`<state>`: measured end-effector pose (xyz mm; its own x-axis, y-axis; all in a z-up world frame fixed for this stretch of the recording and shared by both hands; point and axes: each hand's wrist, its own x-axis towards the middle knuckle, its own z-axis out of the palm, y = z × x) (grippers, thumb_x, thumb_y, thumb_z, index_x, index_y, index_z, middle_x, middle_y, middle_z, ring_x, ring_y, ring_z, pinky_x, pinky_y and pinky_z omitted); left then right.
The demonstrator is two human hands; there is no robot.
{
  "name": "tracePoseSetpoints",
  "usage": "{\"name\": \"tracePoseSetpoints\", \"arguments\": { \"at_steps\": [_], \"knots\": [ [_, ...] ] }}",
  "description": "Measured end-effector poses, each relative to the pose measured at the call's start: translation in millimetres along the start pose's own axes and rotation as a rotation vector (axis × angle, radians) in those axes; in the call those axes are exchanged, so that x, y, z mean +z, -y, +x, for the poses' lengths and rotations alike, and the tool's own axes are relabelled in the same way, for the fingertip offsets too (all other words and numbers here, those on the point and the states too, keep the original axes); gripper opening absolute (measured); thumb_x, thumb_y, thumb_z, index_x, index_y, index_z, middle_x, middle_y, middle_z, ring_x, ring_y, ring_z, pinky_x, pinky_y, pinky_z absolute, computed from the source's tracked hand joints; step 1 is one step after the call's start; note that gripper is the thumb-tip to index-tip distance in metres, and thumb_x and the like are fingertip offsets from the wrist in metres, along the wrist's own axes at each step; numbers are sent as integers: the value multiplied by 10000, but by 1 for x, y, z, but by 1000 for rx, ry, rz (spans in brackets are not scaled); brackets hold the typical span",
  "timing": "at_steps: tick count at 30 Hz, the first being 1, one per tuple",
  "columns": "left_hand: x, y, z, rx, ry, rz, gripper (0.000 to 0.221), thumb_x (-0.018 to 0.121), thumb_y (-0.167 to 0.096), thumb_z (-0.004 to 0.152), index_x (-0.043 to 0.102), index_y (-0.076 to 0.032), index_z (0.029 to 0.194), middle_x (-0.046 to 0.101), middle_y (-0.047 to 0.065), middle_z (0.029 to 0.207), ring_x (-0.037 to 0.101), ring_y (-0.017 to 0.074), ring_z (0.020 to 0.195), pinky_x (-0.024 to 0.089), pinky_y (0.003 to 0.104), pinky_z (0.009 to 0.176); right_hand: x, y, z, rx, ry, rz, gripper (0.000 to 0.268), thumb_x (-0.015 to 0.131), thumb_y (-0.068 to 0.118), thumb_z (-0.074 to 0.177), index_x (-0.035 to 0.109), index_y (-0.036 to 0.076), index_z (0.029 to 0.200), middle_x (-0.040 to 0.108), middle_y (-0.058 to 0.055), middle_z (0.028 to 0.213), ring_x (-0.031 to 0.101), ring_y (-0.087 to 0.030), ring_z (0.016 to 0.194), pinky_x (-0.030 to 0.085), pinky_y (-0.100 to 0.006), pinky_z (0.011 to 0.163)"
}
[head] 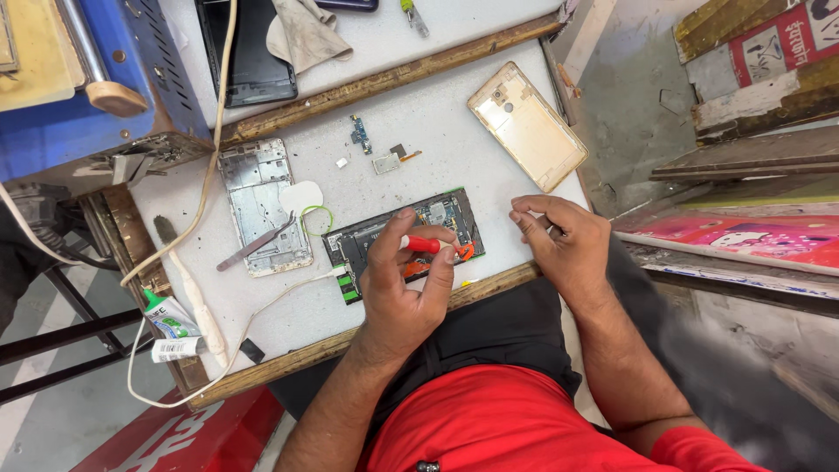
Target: The person works on a disassembled smartphone motherboard, using a red-handled screwdriver to adjust components and connectors. They repeatedly probe and reposition small parts on the board while a second person handles a phone back cover nearby.
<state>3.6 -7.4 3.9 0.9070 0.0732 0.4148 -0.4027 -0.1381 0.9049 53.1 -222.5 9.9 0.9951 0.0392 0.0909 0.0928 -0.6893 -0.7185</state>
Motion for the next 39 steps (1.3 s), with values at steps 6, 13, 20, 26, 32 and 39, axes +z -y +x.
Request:
{"name": "tracePoseSetpoints", "arguments": {
  "at_steps": [6, 13, 20, 26, 32, 39],
  "knots": [
    [8, 3, 6, 5, 9, -3, 596, 647, 27, 1051, 289, -87, 1514, 712, 176, 1091, 765, 225, 1037, 682, 356, 898, -1, -5, 2, -205, -43, -9, 120, 805, 47, 939, 779, 39, 1056, 782, -98, 1098, 774, -191, 993, 621, -276, 798],
    [33, 11, 17, 63, 16, -5, 637, 685, 47, 1030, 294, -83, 1515, 705, 185, 1129, 758, 261, 1072, 685, 341, 907, 3, -6, -3, -111, -31, 86, 157, 841, 45, 876, 782, 33, 1021, 791, -105, 1058, 751, -130, 822, 595, -240, 672],
    [48, 24, 19, 115, 35, 82, 631, 704, 27, 1029, 300, -91, 1500, 709, 180, 1127, 763, 255, 1038, 669, 332, 868, 4, -9, -6, -125, 6, 136, 174, 829, 15, 856, 779, 27, 1022, 787, -105, 1043, 733, -122, 764, 585, -239, 643],
    [47, 23, 19, 194, 44, 148, 650, 717, 31, 1019, 298, -94, 1501, 706, 171, 1117, 764, 273, 1038, 667, 362, 896, 4, -9, -4, -154, 14, 163, 170, 807, 4, 862, 767, 20, 1027, 781, -107, 1051, 744, -123, 805, 595, -235, 667],
    [48, 27, 18, 212, 60, 174, 661, 735, 20, 1001, 308, -92, 1493, 710, 162, 1089, 764, 270, 1022, 675, 370, 894, 5, -6, -2, -145, 30, 121, 144, 808, 14, 867, 771, 20, 1007, 787, -105, 1047, 741, -116, 778, 588, -232, 642],
    [49, 25, 19, 274, 65, 226, 665, 750, 19, 997, 315, -87, 1490, 701, 166, 1094, 765, 279, 1025, 682, 359, 868, 3, 9, 4, -168, 23, 98, 117, 810, 43, 883, 776, 36, 995, 787, -94, 1024, 728, -95, 741, 574, -210, 589]
  ]
}}
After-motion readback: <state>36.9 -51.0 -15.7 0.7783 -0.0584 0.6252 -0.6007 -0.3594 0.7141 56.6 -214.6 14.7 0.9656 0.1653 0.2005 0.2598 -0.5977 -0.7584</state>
